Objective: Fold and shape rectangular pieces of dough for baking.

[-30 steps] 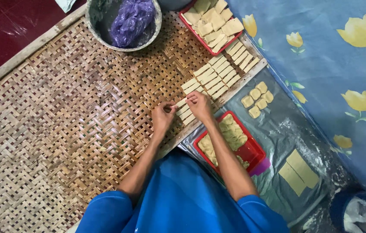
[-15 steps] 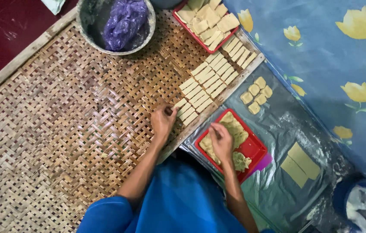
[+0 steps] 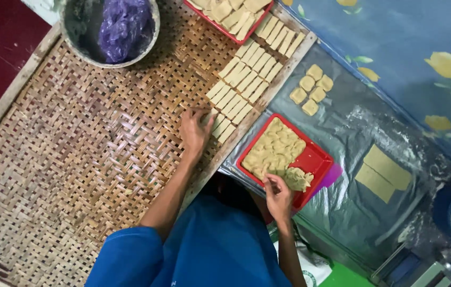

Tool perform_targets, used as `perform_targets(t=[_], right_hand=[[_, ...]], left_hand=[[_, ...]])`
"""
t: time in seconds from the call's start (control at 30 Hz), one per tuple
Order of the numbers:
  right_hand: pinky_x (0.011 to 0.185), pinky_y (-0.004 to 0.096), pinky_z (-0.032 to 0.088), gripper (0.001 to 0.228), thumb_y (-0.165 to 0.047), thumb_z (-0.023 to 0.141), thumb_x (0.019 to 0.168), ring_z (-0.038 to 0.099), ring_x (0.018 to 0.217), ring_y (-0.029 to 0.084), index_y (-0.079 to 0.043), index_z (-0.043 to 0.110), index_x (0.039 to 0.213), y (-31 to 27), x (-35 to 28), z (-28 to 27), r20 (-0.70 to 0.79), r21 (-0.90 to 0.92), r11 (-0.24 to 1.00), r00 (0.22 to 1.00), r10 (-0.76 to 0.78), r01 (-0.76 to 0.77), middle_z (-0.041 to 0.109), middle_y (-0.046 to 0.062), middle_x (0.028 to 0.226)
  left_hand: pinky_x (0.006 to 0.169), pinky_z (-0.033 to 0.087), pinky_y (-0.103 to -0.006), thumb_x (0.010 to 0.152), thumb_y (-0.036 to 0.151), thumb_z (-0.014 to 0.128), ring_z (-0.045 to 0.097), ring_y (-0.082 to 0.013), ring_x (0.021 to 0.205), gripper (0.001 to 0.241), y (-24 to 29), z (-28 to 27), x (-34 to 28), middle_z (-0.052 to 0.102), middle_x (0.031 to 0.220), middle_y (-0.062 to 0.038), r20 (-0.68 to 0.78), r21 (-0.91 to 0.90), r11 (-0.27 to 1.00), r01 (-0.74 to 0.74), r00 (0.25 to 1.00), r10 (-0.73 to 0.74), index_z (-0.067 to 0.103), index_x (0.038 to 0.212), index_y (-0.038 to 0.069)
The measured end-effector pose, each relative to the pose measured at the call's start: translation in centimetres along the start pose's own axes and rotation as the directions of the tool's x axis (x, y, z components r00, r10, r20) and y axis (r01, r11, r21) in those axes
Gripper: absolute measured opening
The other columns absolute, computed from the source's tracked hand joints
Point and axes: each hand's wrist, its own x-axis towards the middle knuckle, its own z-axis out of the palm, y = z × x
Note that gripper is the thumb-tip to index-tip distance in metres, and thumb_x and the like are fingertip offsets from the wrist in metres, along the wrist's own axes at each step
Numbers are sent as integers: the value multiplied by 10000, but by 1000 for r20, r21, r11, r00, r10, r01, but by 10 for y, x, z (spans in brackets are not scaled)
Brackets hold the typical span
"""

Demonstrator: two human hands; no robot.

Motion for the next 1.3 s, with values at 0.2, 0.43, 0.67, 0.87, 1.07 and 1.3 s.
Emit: perform_targets(t=[0.2,0.43,0.67,0.87,1.07,1.3], right_hand=[[605,319,601,148,-129,754,926,753,661,208,-102,782,1068,0,-3,-24,-37,19,997,996,-79,80,787,139,837],[639,350,621,160,-117,758,935,762,671,238,-54,767,1082,24,-28,-91,-189,133,983,977,-97,123,792,170,852],[700,338,612,204,-17,763,861,768,782,248,-114,796,1038,103,-51,-195,-323,133,979,941,-102,152,786,122,861],[788,392,595,206,-56,744,858,749,853,276,-126,783,1048,204,-33,-282,-381,124,991,925,7,44,776,123,911],[845,424,578,182,-239,736,854,728,931,320,-145,770,1006,283,56,-337,-536,-50,980,833,135,-191,749,96,897],[859,477,580,276,-355,748,802,706,951,362,-131,739,962,287,108,-357,-620,-144,942,769,154,-304,701,112,889]], left_hand=[[786,556,-524,818,293,865,678,-414,891,211,8,-9,0,654,968,-167,-23,-28,1000,6,1000,-6,798,958,150],[672,564,-458,926,114,785,722,-409,792,130,26,-10,-37,718,844,-225,-62,-249,967,48,996,-65,775,1024,29],[628,488,-284,999,110,772,603,-177,679,41,115,21,-190,693,852,-102,-138,-450,879,160,960,-245,787,1037,115],[569,452,-215,995,98,571,583,-118,662,167,217,77,-327,713,855,-83,189,-627,640,444,884,-428,735,976,72],[525,545,-307,982,245,614,694,-250,748,320,252,111,-372,748,940,-170,723,-426,710,561,683,-105,774,1154,27],[569,552,-300,963,267,705,647,-228,688,266,297,122,-385,713,773,-169,822,-331,832,446,569,23,801,1138,92]])
